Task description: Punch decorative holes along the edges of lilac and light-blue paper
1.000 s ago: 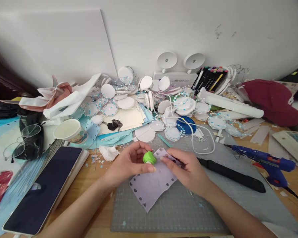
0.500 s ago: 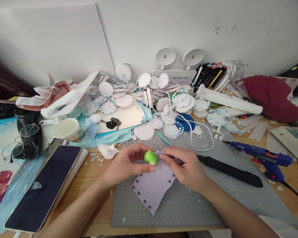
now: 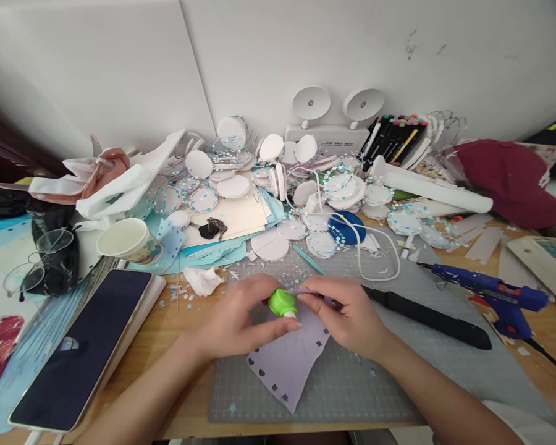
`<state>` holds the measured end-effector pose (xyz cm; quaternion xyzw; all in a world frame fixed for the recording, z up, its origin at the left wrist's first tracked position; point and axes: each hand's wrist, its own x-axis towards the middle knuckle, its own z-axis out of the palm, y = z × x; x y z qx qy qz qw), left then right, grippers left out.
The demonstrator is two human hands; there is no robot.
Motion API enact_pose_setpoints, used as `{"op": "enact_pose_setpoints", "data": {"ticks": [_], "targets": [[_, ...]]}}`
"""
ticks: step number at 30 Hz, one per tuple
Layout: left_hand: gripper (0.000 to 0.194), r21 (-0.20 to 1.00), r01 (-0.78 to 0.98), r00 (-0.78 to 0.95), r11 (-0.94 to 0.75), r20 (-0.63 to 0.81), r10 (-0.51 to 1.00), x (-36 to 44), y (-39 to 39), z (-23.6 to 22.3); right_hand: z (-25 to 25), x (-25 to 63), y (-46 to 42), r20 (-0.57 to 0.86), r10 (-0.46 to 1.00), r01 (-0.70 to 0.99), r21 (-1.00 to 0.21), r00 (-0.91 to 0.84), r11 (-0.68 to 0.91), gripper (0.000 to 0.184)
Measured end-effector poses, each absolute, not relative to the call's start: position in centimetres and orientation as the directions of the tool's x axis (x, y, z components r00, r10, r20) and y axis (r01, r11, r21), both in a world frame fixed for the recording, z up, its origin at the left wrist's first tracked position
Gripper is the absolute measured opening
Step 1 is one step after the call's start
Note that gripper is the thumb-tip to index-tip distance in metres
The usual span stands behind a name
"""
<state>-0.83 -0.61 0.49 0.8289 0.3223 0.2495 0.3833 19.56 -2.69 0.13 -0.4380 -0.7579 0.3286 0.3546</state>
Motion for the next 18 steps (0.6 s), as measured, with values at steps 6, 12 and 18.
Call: {"op": "enact_pose_setpoints", "data": {"ticks": [6, 12, 18], "targets": [[0.030, 0.718, 0.384, 0.727, -0.580, 0.153, 0.670, -0.9, -0.8, 0.5, 0.2, 19.3, -2.9, 0.233, 0.869, 0.368, -0.836, -0.436, 0.408, 0.022], [0.031, 0.819, 0.291, 0.723, -0.494, 0.149, 0.674, -0.4, -1.3, 0.4, 0.5, 19.0, -3.3, 0.198, 0.855, 0.348, -0.851, -0.480, 0.393, 0.020], [0.034, 0.852, 0.219, 0.696, -0.475, 0.204, 0.688, -0.1, -1.8, 0.2, 0.7, 18.8, -3.8, 0.174, 0.848, 0.346, -0.858, -0.501, 0.380, 0.022]]}}
